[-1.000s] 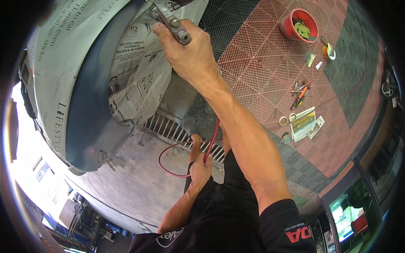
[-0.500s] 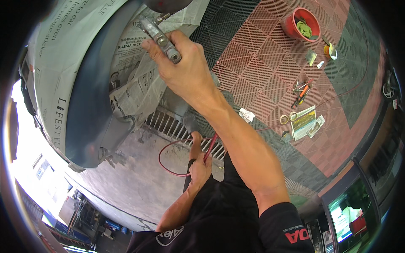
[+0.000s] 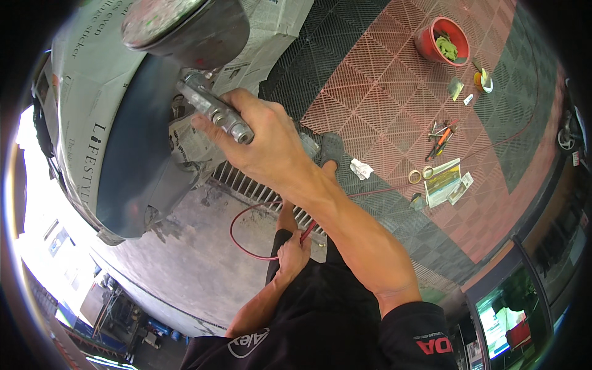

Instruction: The person uses a spray gun to apply paint to a car bumper that is masked with newspaper. The person moves around the bumper, spraying different sections in steady passes while holding the spray gun with the right hand and occasionally adjusting the newspaper with the left hand.

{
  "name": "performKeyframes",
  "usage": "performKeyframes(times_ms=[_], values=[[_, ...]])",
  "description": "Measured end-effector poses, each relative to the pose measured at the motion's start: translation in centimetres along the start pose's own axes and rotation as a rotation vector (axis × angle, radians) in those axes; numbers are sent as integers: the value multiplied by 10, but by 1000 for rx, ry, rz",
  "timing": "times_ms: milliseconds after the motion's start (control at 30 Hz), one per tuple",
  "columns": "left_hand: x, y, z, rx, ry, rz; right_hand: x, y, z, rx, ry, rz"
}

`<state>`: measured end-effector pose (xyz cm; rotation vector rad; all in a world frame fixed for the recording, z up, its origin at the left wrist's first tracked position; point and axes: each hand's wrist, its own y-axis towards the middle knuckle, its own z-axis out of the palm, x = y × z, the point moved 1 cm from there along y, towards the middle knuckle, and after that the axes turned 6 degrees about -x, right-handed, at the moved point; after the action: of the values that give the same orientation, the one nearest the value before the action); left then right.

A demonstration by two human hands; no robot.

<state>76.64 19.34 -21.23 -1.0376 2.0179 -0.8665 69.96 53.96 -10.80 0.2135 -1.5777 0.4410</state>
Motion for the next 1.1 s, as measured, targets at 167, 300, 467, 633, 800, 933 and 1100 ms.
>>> performKeyframes(times_ms=[167, 300, 467, 633, 800, 933, 1100], values=[[-7, 0, -1, -18, -6, 29, 4, 19, -11, -53, 41, 68], [-20, 6, -8, -14, -19, -7, 8, 39, -23, -63, 29, 79], [-25, 12, -6, -67, -48, 50, -5, 64, -30, -159, -4, -47], [-36, 17, -7, -57, -58, 31, -1, 81, -43, -165, -69, 6], [-41, 18, -11, -50, -54, 28, -4, 78, -41, -187, -17, -60], [-35, 14, -10, -50, -48, 26, 3, 60, -33, -150, 0, -51], [-28, 6, -8, -63, -43, 25, 18, 37, -20, -82, -14, 48]])
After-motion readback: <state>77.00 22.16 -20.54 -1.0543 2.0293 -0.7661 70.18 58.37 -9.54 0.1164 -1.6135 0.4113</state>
